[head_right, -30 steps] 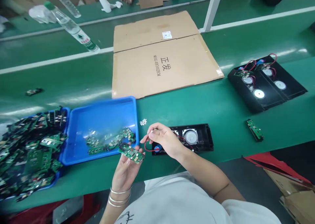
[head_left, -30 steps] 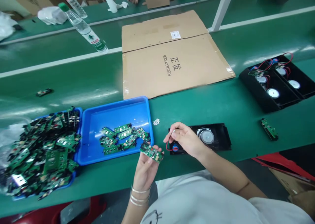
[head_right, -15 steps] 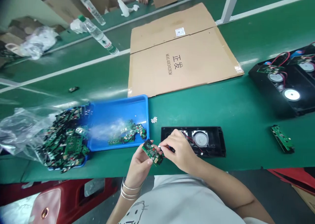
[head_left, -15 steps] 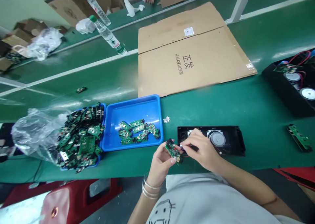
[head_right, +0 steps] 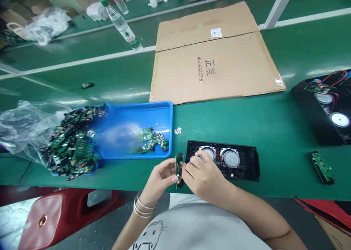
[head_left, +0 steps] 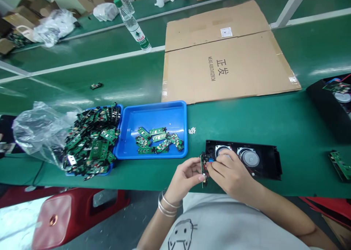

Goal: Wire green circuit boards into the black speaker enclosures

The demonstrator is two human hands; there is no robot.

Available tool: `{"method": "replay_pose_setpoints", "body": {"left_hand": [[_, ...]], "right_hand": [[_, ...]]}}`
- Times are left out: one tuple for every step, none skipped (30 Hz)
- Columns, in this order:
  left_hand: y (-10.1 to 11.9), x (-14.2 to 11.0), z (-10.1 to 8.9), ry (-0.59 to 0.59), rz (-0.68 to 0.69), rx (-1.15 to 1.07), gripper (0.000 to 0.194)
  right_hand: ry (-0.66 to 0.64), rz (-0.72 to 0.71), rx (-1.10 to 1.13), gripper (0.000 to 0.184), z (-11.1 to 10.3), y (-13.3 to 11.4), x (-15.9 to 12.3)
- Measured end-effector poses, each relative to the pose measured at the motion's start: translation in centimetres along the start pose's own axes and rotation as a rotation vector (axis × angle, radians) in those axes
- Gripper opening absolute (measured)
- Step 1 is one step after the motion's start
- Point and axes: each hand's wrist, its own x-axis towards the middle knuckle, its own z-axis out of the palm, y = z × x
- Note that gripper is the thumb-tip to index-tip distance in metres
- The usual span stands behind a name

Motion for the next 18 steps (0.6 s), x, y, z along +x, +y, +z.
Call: {"method": "replay_pose_setpoints", "body": {"left_hand": [[0.1,0.0,-0.1,0.006,-0.012,0.017,0.038],[0.2,0.0,-0.1,0.014,-0.02,0.036,0.037],[0.3,0.1,-0.1,0.018,-0.022,0.051,0.035],[0.4,0.1,-0.1,0.013,-0.02,0.056,0.034],[0.5,0.1,-0.1,-0.003,-0.019,0.05,0.034],[0.6,0.2,-0.1,-0.028,-0.016,0.034,0.034],[0.7,0.2,0.0,-0.057,-0.016,0.014,0.033],[0.7,0.2,0.0,-0.086,-0.018,-0.003,0.033],[0.8,0.2,0.0,-0.11,-0.018,-0.013,0.034],[0.9,0.2,0.0,-0.125,-0.014,-0.013,0.034],[0.9,0.2,-0.1,-0.133,-0.007,-0.009,0.034],[0.9,0.2,-0.1,-0.141,0.001,-0.001,0.034],[0.9,0.2,-0.3,-0.15,0.006,0.011,0.034],[0.9,0.2,-0.4,-0.161,0.009,0.026,0.034],[0.8,0.1,-0.6,-0.174,0.01,0.043,0.033],[0.8,0.1,-0.7,-0.191,0.009,0.059,0.031],[0.8,0.1,-0.9,-0.207,0.011,0.071,0.03],[0.8,0.2,-1.0,-0.219,0.016,0.077,0.028]], "right_hand": [[-0.011,-0.01,-0.016,0.027,0.0,0.0,0.1],[-0.016,-0.016,-0.023,0.028,0.1,0.0,0.2],[-0.017,-0.018,-0.02,0.028,0.1,0.0,0.3],[-0.012,-0.011,-0.004,0.027,0.2,0.0,0.2],[-0.007,0.007,0.028,0.025,0.3,0.1,0.2],[-0.004,0.038,0.074,0.022,0.4,0.2,0.0],[0.001,0.079,0.124,0.019,0.5,0.3,-0.1],[0.01,0.125,0.174,0.016,0.6,0.3,-0.3],[0.019,0.17,0.219,0.014,0.7,0.3,-0.5],[0.033,0.203,0.255,0.014,0.8,0.3,-0.7],[0.046,0.223,0.28,0.014,0.9,0.3,-0.9],[0.058,0.228,0.296,0.015,1.0,0.2,-1.0],[0.059,0.219,0.308,0.015,1.0,0.2,-1.1],[0.054,0.202,0.319,0.015,1.0,0.1,-1.1],[0.049,0.183,0.327,0.015,0.9,0.1,-1.0],[0.046,0.164,0.334,0.015,0.8,0.1,-0.8],[0.042,0.149,0.341,0.015,0.8,0.1,-0.7],[0.041,0.136,0.347,0.015,0.7,0.1,-0.5]]}}
